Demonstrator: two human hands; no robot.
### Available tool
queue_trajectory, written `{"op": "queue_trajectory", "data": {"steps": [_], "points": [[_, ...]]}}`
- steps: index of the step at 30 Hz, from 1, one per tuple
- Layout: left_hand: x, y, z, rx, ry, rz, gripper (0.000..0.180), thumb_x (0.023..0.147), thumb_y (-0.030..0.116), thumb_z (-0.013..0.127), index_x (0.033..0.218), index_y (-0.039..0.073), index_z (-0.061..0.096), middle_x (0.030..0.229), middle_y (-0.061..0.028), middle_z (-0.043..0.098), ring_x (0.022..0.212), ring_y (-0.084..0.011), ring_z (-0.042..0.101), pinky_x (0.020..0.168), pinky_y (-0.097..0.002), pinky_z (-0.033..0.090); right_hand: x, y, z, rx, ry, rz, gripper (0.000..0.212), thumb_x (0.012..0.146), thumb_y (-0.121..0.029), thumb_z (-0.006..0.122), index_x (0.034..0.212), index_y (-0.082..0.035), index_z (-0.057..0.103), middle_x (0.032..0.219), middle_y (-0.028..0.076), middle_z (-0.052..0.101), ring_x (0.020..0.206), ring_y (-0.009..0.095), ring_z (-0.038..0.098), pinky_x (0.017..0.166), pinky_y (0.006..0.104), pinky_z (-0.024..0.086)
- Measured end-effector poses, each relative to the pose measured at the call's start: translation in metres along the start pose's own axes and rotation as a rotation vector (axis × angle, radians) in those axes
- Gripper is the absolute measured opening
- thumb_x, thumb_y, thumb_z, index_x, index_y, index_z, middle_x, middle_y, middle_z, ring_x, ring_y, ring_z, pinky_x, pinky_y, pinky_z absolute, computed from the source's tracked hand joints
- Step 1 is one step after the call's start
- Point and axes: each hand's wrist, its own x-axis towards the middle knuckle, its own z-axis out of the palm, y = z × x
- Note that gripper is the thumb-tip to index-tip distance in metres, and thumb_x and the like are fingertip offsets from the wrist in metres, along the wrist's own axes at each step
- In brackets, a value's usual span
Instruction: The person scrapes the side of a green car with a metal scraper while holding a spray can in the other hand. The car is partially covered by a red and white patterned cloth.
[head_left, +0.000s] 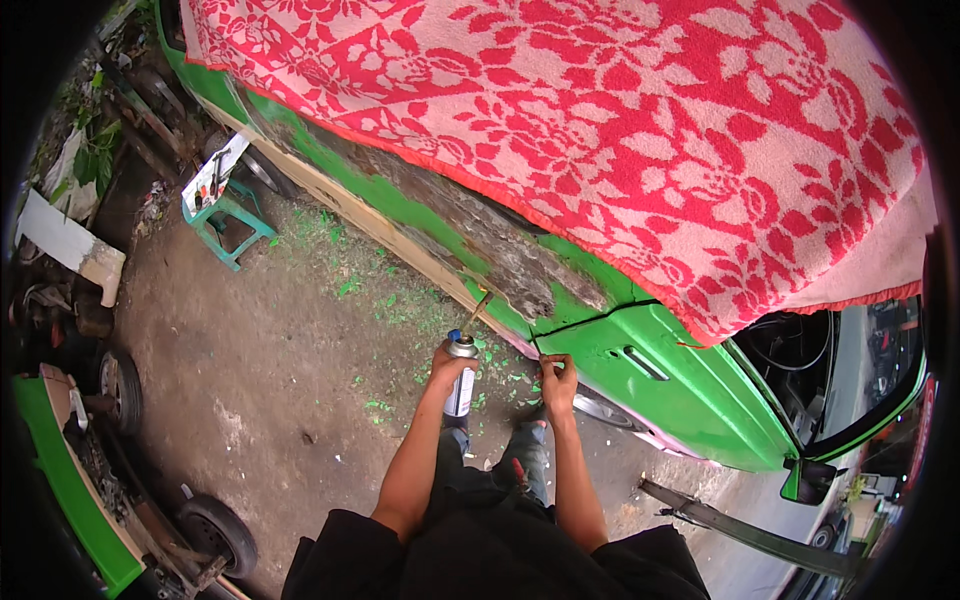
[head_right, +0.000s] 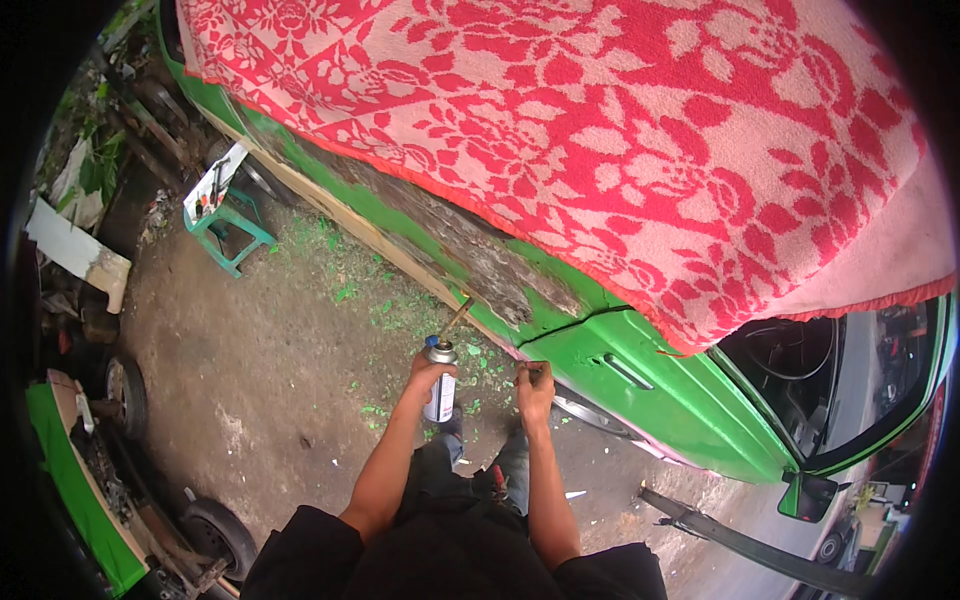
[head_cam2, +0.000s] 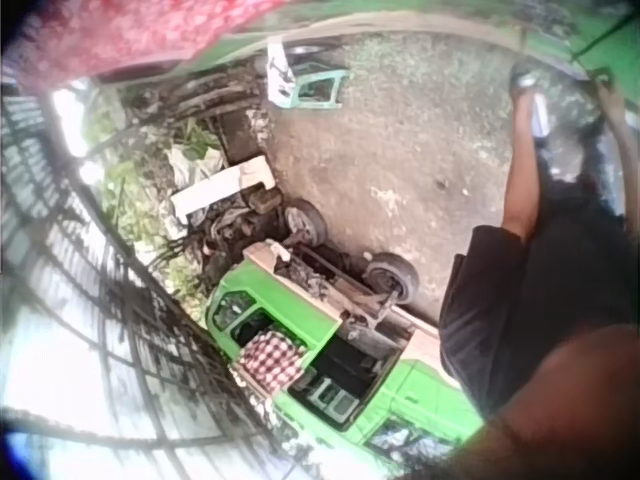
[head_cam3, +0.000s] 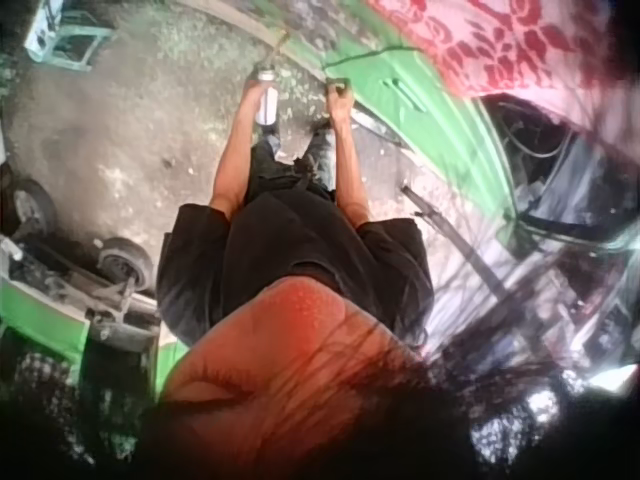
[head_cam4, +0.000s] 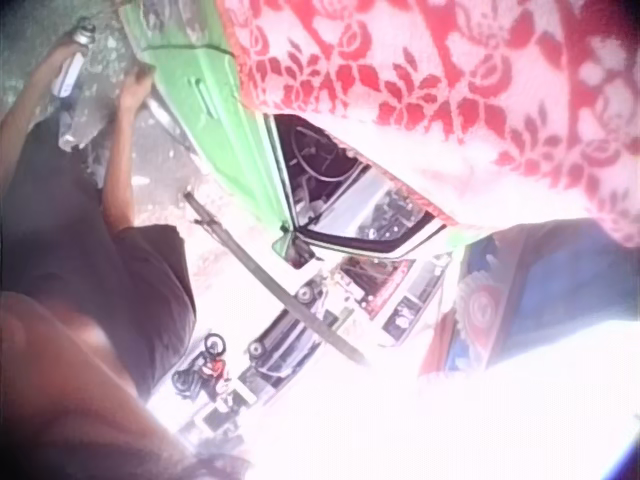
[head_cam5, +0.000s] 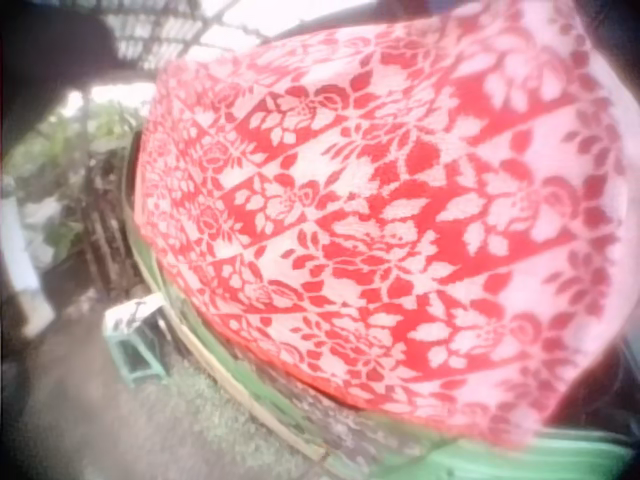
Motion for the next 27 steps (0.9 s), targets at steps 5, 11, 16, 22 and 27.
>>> {"op": "queue_trajectory", "data": {"steps": [5,11,16,22,27], "points": [[-0.011,0.02,0.001,-0.064,-0.042,-0.068,0.043,0.056,-0.007,0.068,0.095,0.005,0.056,0.077,-0.0053,0.062,0.067,-0.0182,0.062,0.059,-0.0332,0.049,-0.002,-0.011,-0.001,0.061,0.011,0.051,0.02,0.089,-0.021,0.061,0.095,-0.004,0.053,0.063,0.007,0.06,0.054,0.011,0.051,0.053,0.0271,0.039],[-0.004,0.016,-0.013,-0.02,-0.041,-0.033,0.041,0.055,-0.005,0.069,0.092,0.006,0.057,0.078,-0.006,0.063,0.068,-0.0197,0.062,0.06,-0.0331,0.049,0.002,-0.023,0.005,0.151,-0.059,0.045,0.02,0.088,-0.021,0.062,0.095,-0.004,0.054,0.063,0.006,0.06,0.053,0.01,0.049,0.05,0.0272,0.036],[-0.017,0.022,-0.008,0.028,-0.03,-0.05,0.041,0.054,0.0,0.071,0.092,0.006,0.058,0.08,-0.0065,0.064,0.073,-0.021,0.062,0.065,-0.0342,0.049,0.013,-0.034,-0.001,0.135,-0.091,0.048,0.022,0.088,-0.022,0.062,0.095,-0.003,0.054,0.063,0.007,0.06,0.054,0.01,0.049,0.049,0.0273,0.036],[-0.025,0.005,-0.003,0.011,0.011,-0.009,0.037,0.054,-0.002,0.071,0.088,0.005,0.058,0.077,-0.0063,0.064,0.071,-0.0199,0.063,0.061,-0.0337,0.049,0.026,-0.031,-0.002,0.236,-0.149,0.007,0.019,0.088,-0.021,0.062,0.095,-0.006,0.053,0.064,0.005,0.059,0.046,0.007,0.042,0.041,0.0246,0.03],[-0.032,-0.007,-0.004,0.065,0.082,0.012,0.035,0.055,-0.001,0.071,0.088,0.005,0.059,0.079,-0.0065,0.064,0.071,-0.0203,0.062,0.064,-0.0357,0.049,0.017,-0.024,-0.007,0.239,-0.248,0.131,0.019,0.088,-0.021,0.061,0.095,-0.006,0.052,0.064,0.004,0.057,0.045,0.007,0.04,0.038,0.0237,0.026]]}}
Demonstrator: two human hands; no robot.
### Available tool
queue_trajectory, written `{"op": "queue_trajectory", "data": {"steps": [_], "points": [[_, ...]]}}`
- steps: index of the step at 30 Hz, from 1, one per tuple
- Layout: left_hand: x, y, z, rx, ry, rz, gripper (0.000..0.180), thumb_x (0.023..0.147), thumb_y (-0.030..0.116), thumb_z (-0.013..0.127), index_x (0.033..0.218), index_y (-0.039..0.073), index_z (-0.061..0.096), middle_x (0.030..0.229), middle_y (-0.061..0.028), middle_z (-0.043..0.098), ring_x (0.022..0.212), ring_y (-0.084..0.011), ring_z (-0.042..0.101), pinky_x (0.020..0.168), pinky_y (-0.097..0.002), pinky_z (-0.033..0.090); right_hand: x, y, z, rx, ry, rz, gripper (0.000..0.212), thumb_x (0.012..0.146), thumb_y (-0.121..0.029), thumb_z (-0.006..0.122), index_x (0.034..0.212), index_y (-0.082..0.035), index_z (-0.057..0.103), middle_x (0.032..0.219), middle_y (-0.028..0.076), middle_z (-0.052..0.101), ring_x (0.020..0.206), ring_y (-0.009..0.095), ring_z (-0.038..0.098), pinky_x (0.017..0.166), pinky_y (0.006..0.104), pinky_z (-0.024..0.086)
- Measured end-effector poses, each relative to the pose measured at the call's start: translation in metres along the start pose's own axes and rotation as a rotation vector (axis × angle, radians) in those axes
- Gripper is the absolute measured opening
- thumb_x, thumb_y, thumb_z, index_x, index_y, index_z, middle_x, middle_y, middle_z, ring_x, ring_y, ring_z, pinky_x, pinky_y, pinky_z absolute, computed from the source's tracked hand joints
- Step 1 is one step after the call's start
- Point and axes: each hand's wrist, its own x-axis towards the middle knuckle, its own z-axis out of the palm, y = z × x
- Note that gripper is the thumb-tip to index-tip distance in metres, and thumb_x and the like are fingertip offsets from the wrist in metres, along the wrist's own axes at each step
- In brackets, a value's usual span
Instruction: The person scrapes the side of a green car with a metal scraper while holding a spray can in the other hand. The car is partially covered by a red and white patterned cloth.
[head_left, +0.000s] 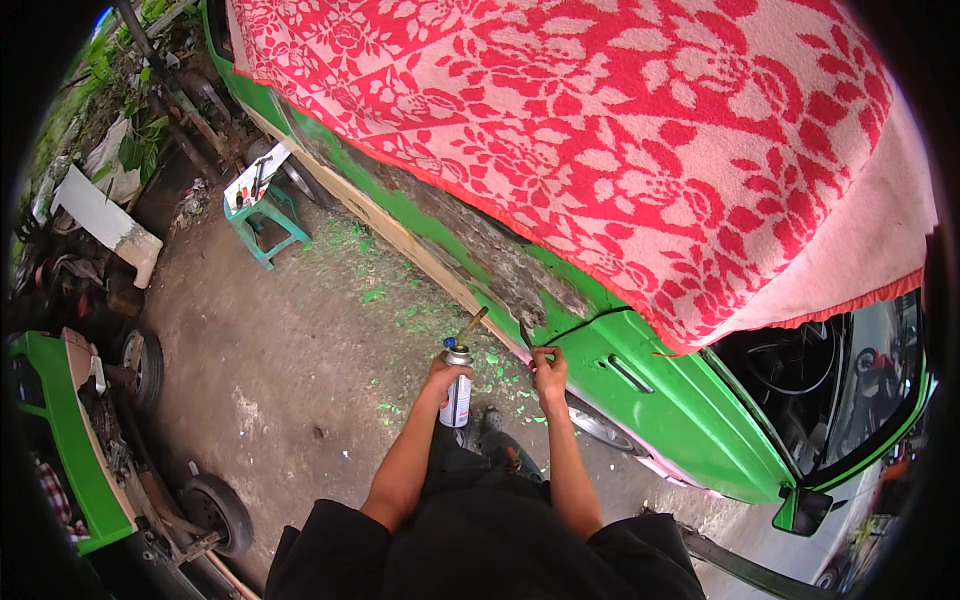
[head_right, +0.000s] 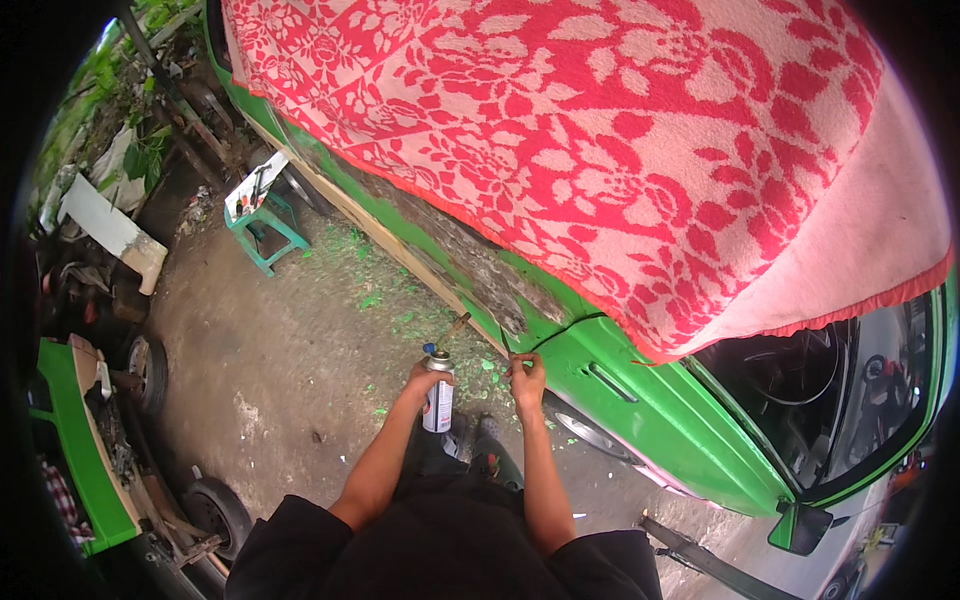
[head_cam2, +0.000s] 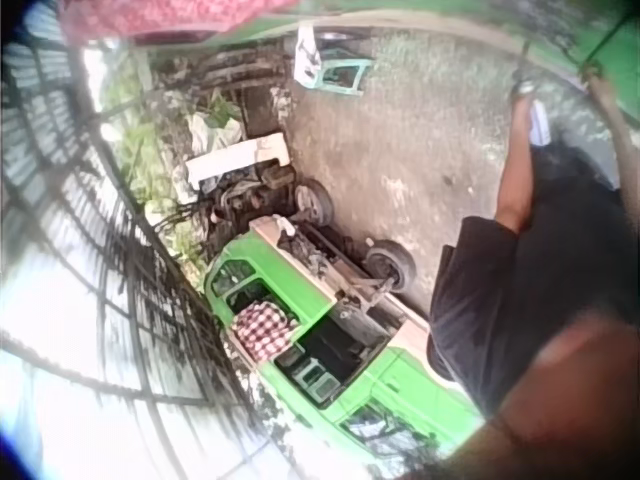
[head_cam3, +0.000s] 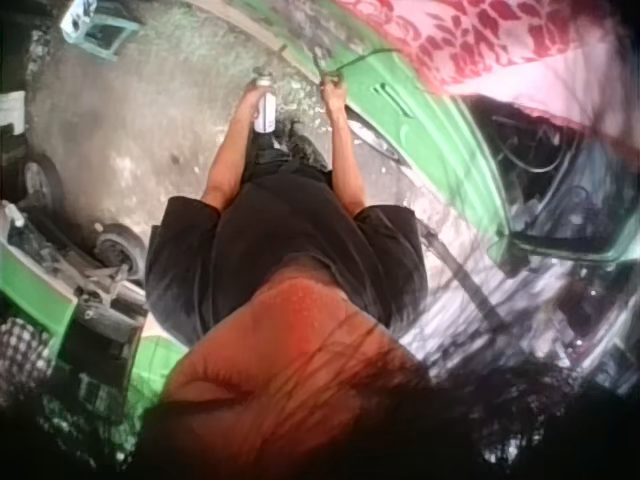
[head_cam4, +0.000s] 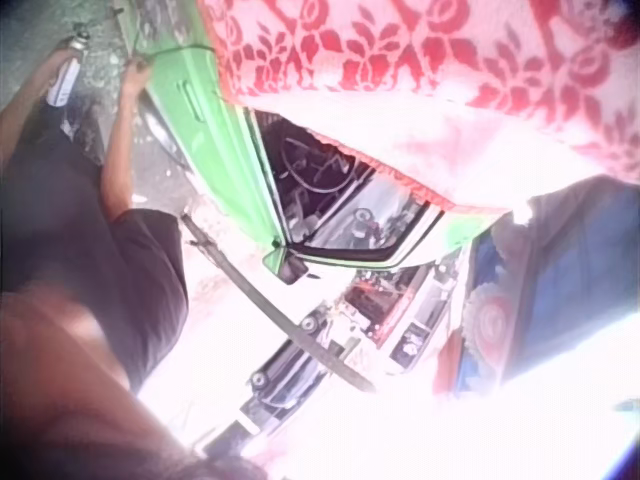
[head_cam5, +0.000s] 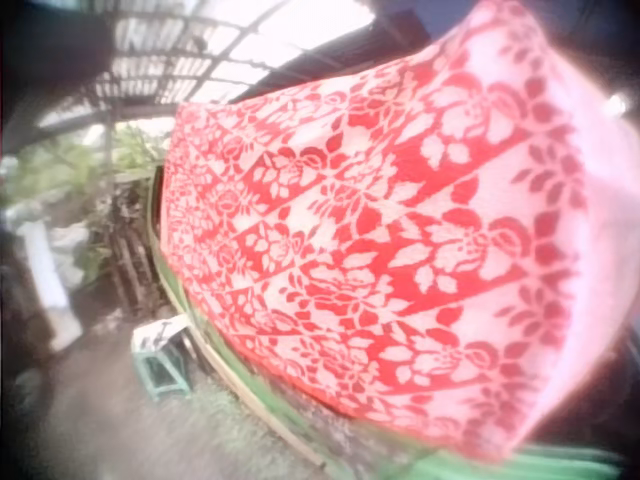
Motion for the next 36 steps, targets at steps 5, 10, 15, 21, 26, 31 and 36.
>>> {"op": "queue_trajectory", "data": {"steps": [5,10,15,21,26,31,36], "points": [[-0.004,0.006,0.014,-0.044,-0.022,-0.04,0.042,0.055,0.0,0.071,0.094,0.006,0.057,0.08,-0.0065,0.063,0.074,-0.0209,0.062,0.067,-0.0363,0.049,0.015,0.011,-0.009,0.019,0.006,-0.046,0.016,0.089,-0.019,0.06,0.096,-0.007,0.052,0.065,0.004,0.055,0.043,0.007,0.039,0.037,0.0234,0.026],[0.005,0.007,0.009,-0.086,-0.026,-0.016,0.035,0.057,-0.002,0.071,0.09,0.004,0.058,0.075,-0.0069,0.064,0.066,-0.0194,0.062,0.061,-0.0339,0.049,0.013,0.001,0.006,-0.026,-0.008,-0.02,0.018,0.089,-0.02,0.061,0.095,-0.004,0.053,0.063,0.005,0.058,0.055,0.01,0.047,0.051,0.0268,0.035],[0.026,0.011,0.005,-0.094,-0.085,-0.075,0.036,0.058,0.001,0.071,0.091,0.005,0.058,0.077,-0.0068,0.064,0.068,-0.0203,0.063,0.061,-0.0343,0.05,0.033,0.005,0.02,-0.02,0.029,-0.097,0.018,0.089,-0.023,0.06,0.096,-0.008,0.053,0.064,0.005,0.058,0.043,0.008,0.04,0.038,0.0246,0.028],[0.047,0.013,-0.013,-0.139,-0.137,-0.091,0.033,0.06,0.0,0.07,0.091,0.004,0.058,0.074,-0.0072,0.064,0.064,-0.0194,0.062,0.058,-0.0335,0.05,0.046,0.009,0.04,-0.019,0.068,-0.12,0.019,0.088,-0.022,0.062,0.096,-0.007,0.054,0.064,0.006,0.06,0.043,0.008,0.042,0.039,0.0249,0.029],[0.045,0.016,-0.012,-0.056,-0.124,-0.13,0.039,0.057,0.0,0.071,0.093,0.007,0.058,0.078,-0.0052,0.063,0.07,-0.0202,0.062,0.063,-0.0362,0.049,0.05,0.01,0.043,-0.027,0.139,-0.155,0.019,0.088,-0.021,0.062,0.095,-0.006,0.053,0.065,0.006,0.06,0.044,0.008,0.043,0.039,0.0247,0.031],[0.054,0.011,-0.026,-0.118,-0.154,-0.136,0.04,0.058,0.001,0.071,0.095,0.008,0.059,0.082,-0.0049,0.064,0.075,-0.0206,0.062,0.067,-0.0358,0.049,0.035,-0.007,0.051,-0.075,0.121,-0.007,0.023,0.089,-0.021,0.062,0.098,-0.003,0.052,0.066,0.009,0.061,0.054,0.012,0.053,0.049,0.028,0.04],[0.064,0.004,-0.025,-0.115,-0.144,-0.148,0.039,0.059,0.001,0.072,0.094,0.008,0.059,0.08,-0.0048,0.064,0.075,-0.0211,0.063,0.068,-0.0362,0.05,0.042,0.0,0.047,-0.068,0.143,-0.085,0.021,0.088,-0.019,0.063,0.097,-0.005,0.05,0.065,0.007,0.058,0.043,0.009,0.043,0.037,0.0248,0.032]]}}
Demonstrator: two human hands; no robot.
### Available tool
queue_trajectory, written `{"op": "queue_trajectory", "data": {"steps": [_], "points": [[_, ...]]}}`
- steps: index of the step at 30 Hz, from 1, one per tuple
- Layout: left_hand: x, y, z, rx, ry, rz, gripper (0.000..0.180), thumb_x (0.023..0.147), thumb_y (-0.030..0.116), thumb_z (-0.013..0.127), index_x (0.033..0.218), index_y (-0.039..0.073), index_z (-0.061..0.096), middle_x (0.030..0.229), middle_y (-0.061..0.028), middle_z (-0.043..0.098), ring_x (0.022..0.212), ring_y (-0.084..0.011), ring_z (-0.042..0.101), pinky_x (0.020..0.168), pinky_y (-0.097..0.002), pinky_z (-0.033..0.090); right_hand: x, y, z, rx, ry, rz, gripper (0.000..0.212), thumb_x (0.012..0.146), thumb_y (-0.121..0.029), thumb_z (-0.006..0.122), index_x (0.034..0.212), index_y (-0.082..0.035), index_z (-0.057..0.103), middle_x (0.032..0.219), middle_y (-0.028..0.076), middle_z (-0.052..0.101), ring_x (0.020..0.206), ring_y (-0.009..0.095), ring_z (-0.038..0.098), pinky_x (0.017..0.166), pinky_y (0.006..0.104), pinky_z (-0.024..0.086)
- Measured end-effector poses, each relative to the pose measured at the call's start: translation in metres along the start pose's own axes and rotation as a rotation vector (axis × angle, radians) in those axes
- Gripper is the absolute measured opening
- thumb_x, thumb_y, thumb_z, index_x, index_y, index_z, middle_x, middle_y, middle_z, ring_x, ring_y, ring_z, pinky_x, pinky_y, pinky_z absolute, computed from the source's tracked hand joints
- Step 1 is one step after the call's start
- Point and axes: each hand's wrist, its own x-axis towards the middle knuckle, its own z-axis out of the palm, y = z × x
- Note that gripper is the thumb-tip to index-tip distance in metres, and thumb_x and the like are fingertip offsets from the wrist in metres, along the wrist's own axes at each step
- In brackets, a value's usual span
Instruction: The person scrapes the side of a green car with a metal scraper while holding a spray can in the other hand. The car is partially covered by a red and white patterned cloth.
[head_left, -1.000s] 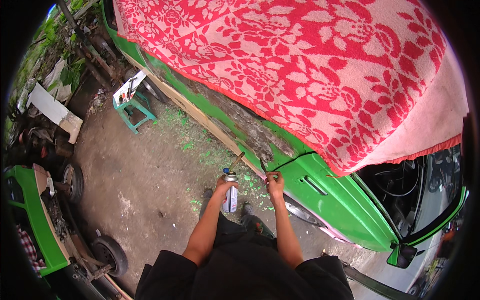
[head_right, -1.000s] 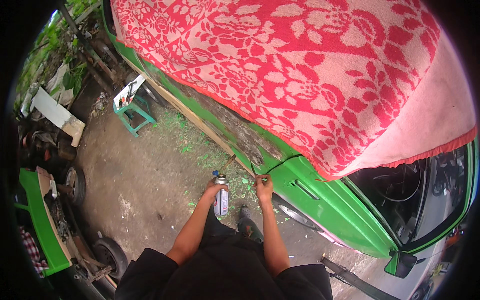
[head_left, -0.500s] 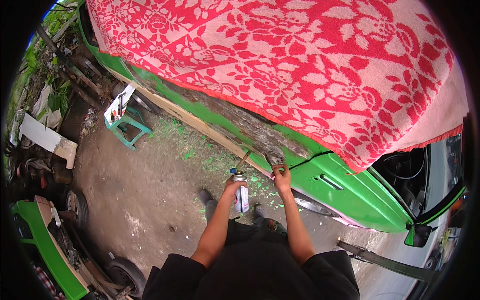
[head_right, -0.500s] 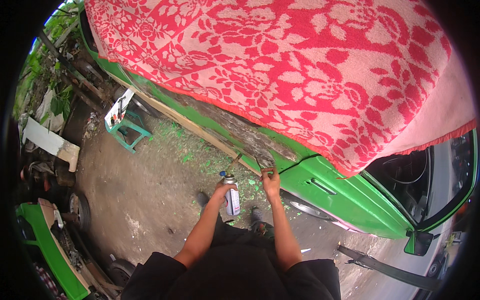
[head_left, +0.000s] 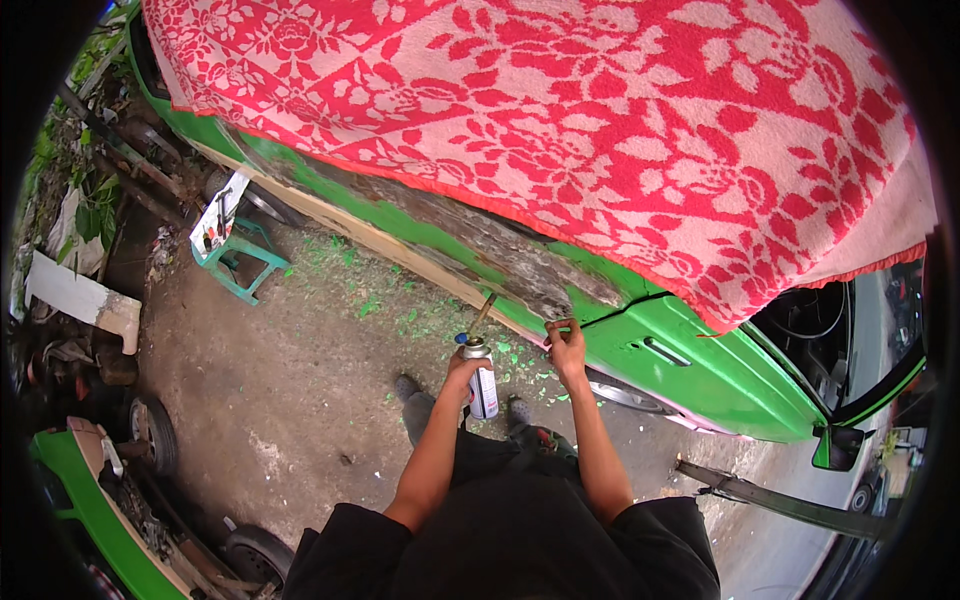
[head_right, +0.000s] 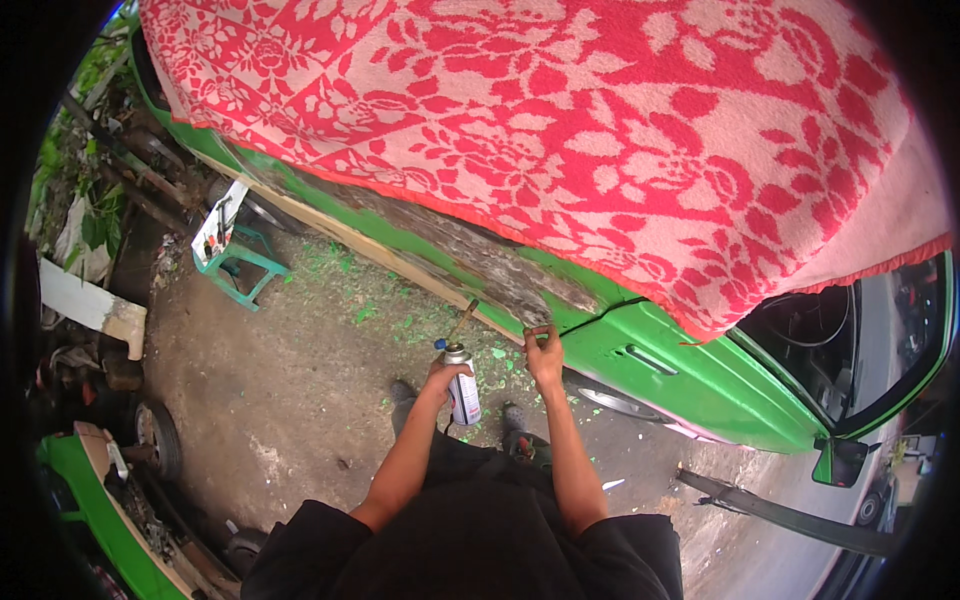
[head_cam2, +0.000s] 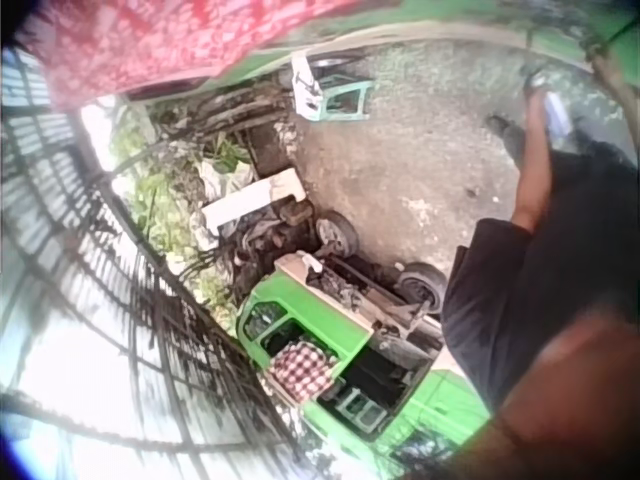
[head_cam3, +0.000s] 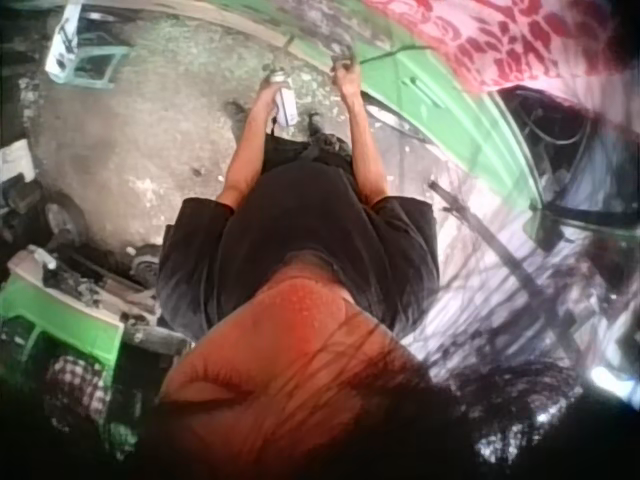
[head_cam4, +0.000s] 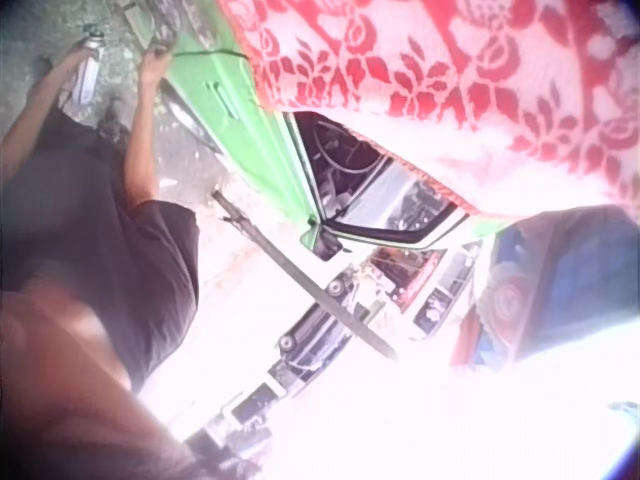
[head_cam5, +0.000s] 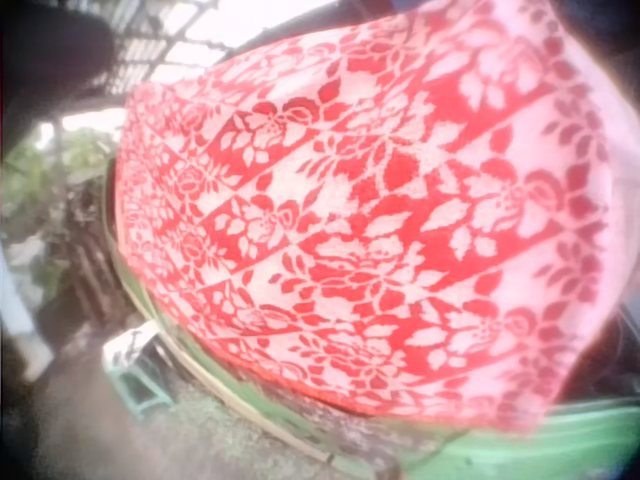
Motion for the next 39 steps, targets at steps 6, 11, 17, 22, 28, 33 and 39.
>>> {"op": "queue_trajectory", "data": {"steps": [6,11,17,22,28,33,39], "points": [[0.005,0.004,0.0,-0.014,-0.011,-0.008,0.041,0.057,0.0,0.071,0.095,0.008,0.058,0.08,-0.005,0.064,0.07,-0.0203,0.063,0.062,-0.0353,0.05,0.006,0.006,-0.002,0.013,-0.015,-0.014,0.024,0.087,-0.02,0.065,0.098,-0.004,0.05,0.066,0.007,0.058,0.042,0.009,0.042,0.037,0.025,0.031],[0.001,0.005,-0.002,0.003,-0.01,-0.007,0.045,0.057,0.0,0.073,0.099,0.006,0.06,0.085,-0.0068,0.066,0.078,-0.0222,0.064,0.068,-0.0365,0.05,0.001,-0.003,0.003,-0.011,-0.032,0.047,0.024,0.087,-0.021,0.065,0.098,-0.005,0.05,0.066,0.007,0.059,0.044,0.008,0.043,0.038,0.0253,0.031],[0.002,0.011,-0.001,0.061,-0.007,-0.004,0.041,0.057,-0.002,0.071,0.095,0.008,0.058,0.081,-0.0055,0.065,0.073,-0.0198,0.064,0.063,-0.0346,0.051,0.001,-0.005,0.002,-0.022,-0.03,0.061,0.025,0.087,-0.022,0.065,0.1,-0.006,0.051,0.068,0.007,0.059,0.046,0.009,0.044,0.039,0.0256,0.033],[-0.002,0.016,0.0,0.023,0.013,-0.004,0.043,0.056,-0.003,0.072,0.096,0.008,0.059,0.082,-0.0054,0.066,0.073,-0.0197,0.064,0.064,-0.0349,0.05,0.001,-0.007,0.003,-0.062,-0.009,0.066,0.025,0.088,-0.021,0.064,0.099,-0.002,0.053,0.068,0.008,0.062,0.051,0.012,0.052,0.043,0.0276,0.039],[0.002,0.014,-0.003,0.033,0.032,0.0,0.043,0.056,-0.004,0.071,0.095,0.008,0.058,0.082,-0.0053,0.065,0.073,-0.0199,0.064,0.064,-0.0353,0.05,0.0,-0.008,0.005,-0.018,-0.022,0.09,0.025,0.088,-0.021,0.064,0.101,-0.003,0.052,0.069,0.01,0.062,0.051,0.013,0.053,0.042,0.028,0.04],[0.0,0.013,-0.003,0.022,0.012,-0.024,0.044,0.056,-0.003,0.072,0.097,0.008,0.059,0.083,-0.0055,0.065,0.076,-0.0211,0.064,0.066,-0.0359,0.05,0.001,-0.006,0.003,-0.027,-0.019,0.11,0.024,0.088,-0.02,0.064,0.101,-0.003,0.052,0.071,0.01,0.062,0.052,0.013,0.054,0.041,0.028,0.04],[-0.003,0.009,-0.004,0.052,-0.022,-0.011,0.042,0.058,-0.001,0.072,0.097,0.006,0.061,0.087,-0.0068,0.066,0.08,-0.0229,0.063,0.07,-0.0374,0.049,0.001,-0.007,0.005,-0.009,-0.041,0.109,0.024,0.088,-0.02,0.063,0.101,-0.003,0.052,0.071,0.01,0.062,0.052,0.013,0.053,0.041,0.0282,0.04]]}}
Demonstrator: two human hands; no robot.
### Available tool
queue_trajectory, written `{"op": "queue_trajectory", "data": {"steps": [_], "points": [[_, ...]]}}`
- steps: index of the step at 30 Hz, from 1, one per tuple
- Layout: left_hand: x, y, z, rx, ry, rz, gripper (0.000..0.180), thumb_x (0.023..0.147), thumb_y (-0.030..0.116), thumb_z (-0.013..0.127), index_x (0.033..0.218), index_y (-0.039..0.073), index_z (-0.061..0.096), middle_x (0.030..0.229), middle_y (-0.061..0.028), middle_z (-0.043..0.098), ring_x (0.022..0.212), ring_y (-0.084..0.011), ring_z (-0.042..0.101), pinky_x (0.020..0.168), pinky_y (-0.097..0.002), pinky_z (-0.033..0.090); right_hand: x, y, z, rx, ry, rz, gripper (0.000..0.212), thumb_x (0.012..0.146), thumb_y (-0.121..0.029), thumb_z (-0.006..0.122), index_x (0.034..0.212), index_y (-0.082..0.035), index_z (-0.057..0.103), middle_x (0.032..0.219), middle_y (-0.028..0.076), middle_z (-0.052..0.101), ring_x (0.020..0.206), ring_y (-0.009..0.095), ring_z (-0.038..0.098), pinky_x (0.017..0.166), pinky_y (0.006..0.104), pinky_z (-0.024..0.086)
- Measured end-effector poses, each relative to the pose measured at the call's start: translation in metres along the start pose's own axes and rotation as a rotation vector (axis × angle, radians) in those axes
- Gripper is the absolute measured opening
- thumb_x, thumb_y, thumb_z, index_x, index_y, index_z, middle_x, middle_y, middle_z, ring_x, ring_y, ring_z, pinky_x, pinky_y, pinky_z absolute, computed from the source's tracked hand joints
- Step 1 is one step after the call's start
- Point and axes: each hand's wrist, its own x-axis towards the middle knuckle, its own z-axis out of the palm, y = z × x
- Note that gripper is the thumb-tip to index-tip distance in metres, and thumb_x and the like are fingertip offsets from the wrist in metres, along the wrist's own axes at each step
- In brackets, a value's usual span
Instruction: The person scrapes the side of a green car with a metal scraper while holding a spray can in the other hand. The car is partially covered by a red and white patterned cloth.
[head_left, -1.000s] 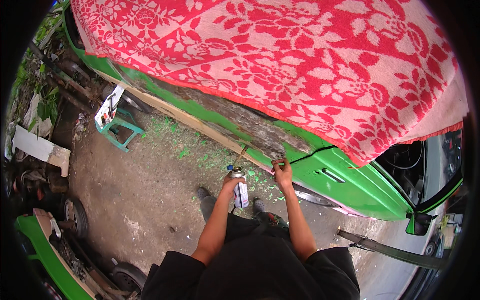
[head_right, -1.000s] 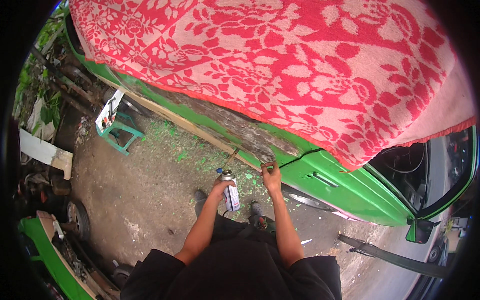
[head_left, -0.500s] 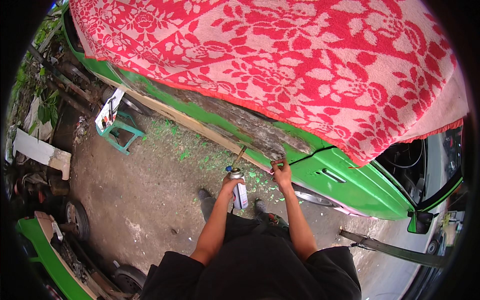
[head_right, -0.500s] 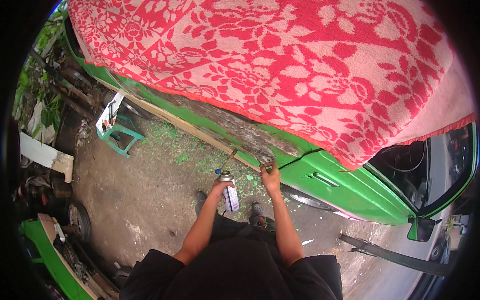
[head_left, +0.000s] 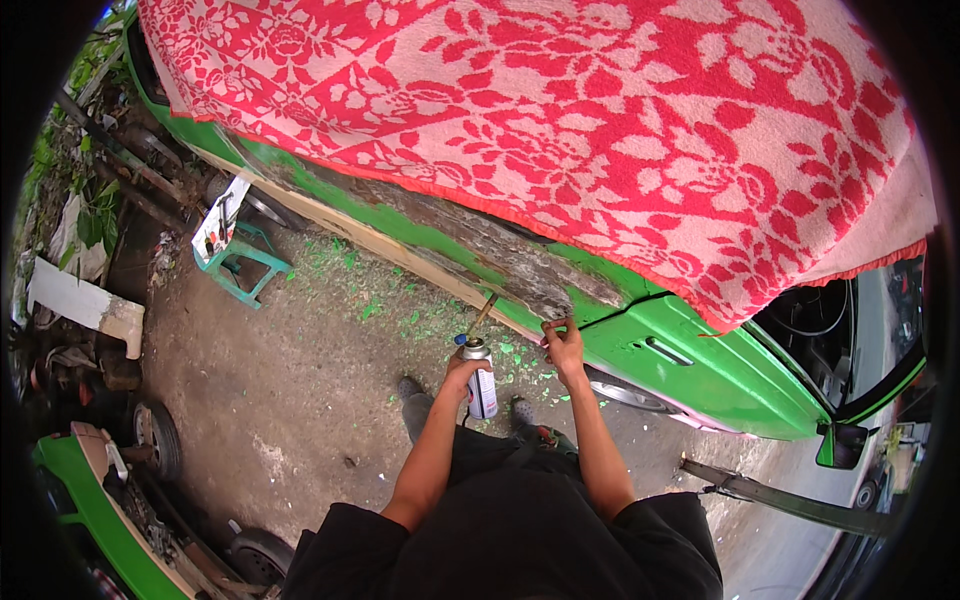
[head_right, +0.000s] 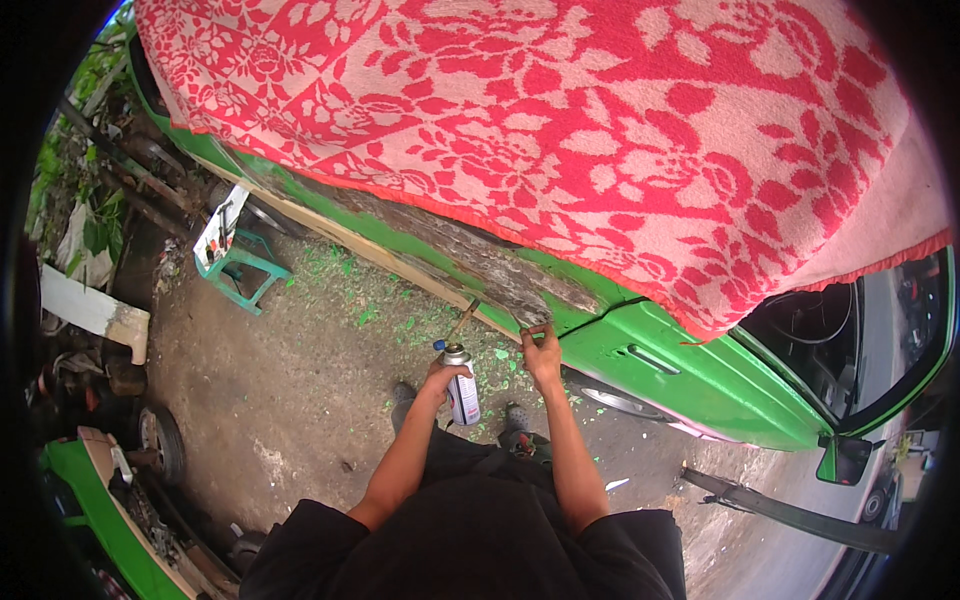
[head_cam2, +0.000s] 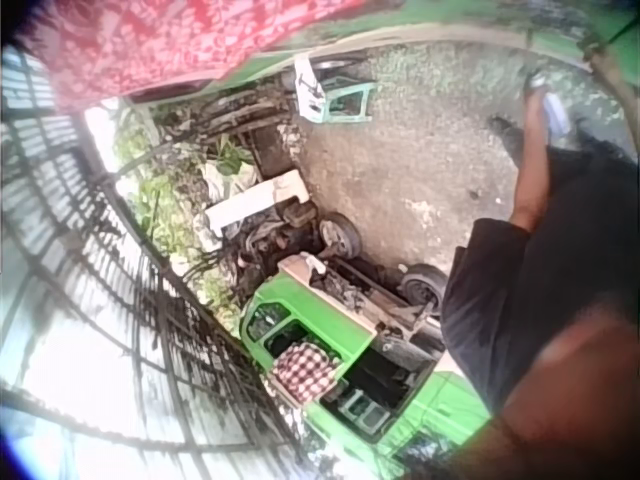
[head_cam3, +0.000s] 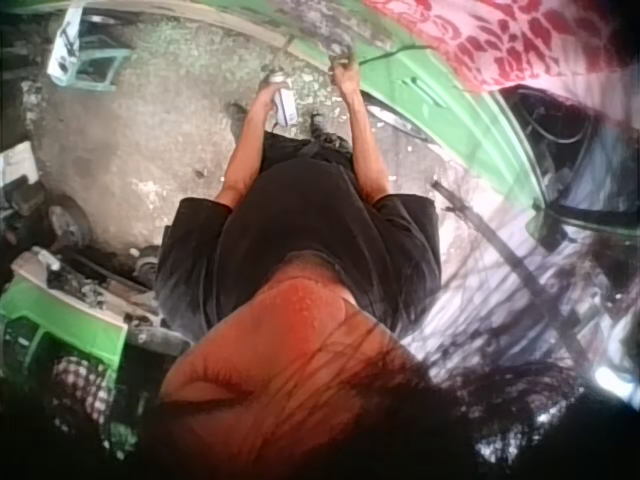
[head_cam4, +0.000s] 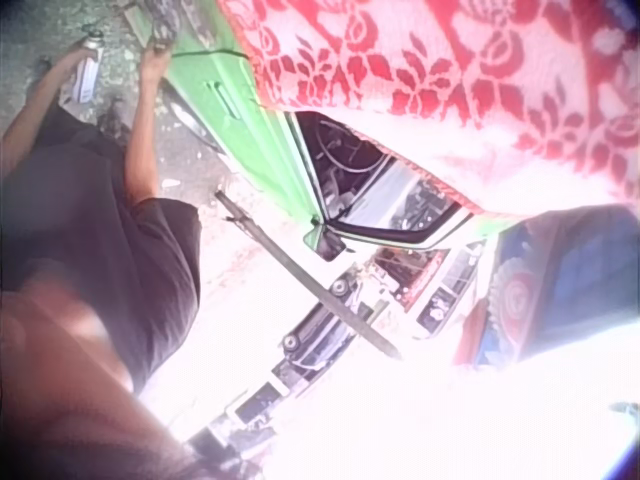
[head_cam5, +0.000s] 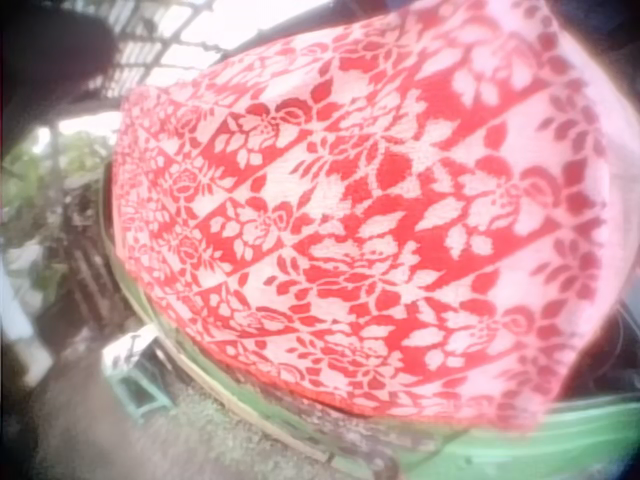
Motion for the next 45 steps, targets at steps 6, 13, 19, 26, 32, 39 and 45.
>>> {"op": "queue_trajectory", "data": {"steps": [6,13,19,26,32,39,45], "points": [[-0.004,0.002,0.008,0.031,0.01,-0.02,0.045,0.057,-0.002,0.072,0.099,0.007,0.06,0.088,-0.0062,0.066,0.083,-0.0229,0.063,0.072,-0.037,0.049,0.002,0.002,-0.005,0.015,-0.001,0.008,0.025,0.088,-0.019,0.063,0.102,-0.002,0.052,0.071,0.01,0.062,0.05,0.012,0.052,0.04,0.0284,0.04],[-0.002,-0.005,0.01,0.028,-0.027,0.006,0.046,0.056,-0.003,0.072,0.099,0.008,0.06,0.087,-0.0049,0.065,0.082,-0.0214,0.063,0.072,-0.0353,0.049,0.006,0.007,-0.007,0.008,0.008,-0.007,0.024,0.088,-0.019,0.064,0.1,-0.002,0.052,0.069,0.01,0.062,0.051,0.014,0.054,0.042,0.0292,0.041],[-0.003,-0.012,0.009,0.018,-0.031,-0.003,0.047,0.056,-0.005,0.071,0.1,0.008,0.058,0.085,-0.004,0.065,0.08,-0.0203,0.063,0.071,-0.0341,0.049,0.003,0.011,-0.002,-0.099,0.034,-0.103,0.024,0.089,-0.016,0.063,0.098,-0.002,0.047,0.063,0.007,0.056,0.047,0.01,0.048,0.039,0.0277,0.036],[-0.01,-0.013,0.007,0.031,-0.028,-0.006,0.048,0.055,-0.005,0.072,0.099,0.007,0.058,0.084,-0.0042,0.064,0.079,-0.0203,0.063,0.07,-0.0347,0.049,0.01,0.025,0.035,-0.368,0.151,-0.316,0.022,0.085,-0.014,0.063,0.094,0.0,0.048,0.073,0.024,0.062,0.069,0.043,0.062,0.064,0.0458,0.048],[-0.004,-0.01,0.025,0.042,-0.073,-0.041,0.047,0.056,-0.006,0.073,0.098,0.007,0.057,0.083,-0.0035,0.064,0.076,-0.0183,0.063,0.066,-0.033,0.05,0.045,0.037,0.047,-0.42,0.32,-0.502,0.021,0.082,-0.01,0.064,0.089,0.001,0.048,0.065,0.022,0.058,0.058,0.041,0.058,0.055,0.0453,0.045],[-0.003,-0.009,-0.003,0.072,-0.033,-0.028,0.046,0.057,-0.004,0.072,0.099,0.007,0.058,0.083,-0.0031,0.064,0.077,-0.0185,0.063,0.067,-0.0336,0.049,-0.002,0.011,0.055,-0.384,0.302,-0.618,0.018,0.087,-0.005,0.057,0.093,0.001,0.041,0.06,0.023,0.055,0.056,0.044,0.056,0.051,0.0476,0.041],[-0.003,-0.011,0.007,0.052,-0.038,-0.043,0.043,0.058,-0.004,0.072,0.098,0.007,0.06,0.086,-0.0034,0.065,0.081,-0.0187,0.063,0.07,-0.0338,0.049,-0.006,0.015,0.058,-0.352,0.27,-0.545,0.018,0.088,-0.005,0.056,0.093,0.002,0.041,0.064,0.024,0.055,0.058,0.043,0.057,0.052,0.0465,0.042]]}}
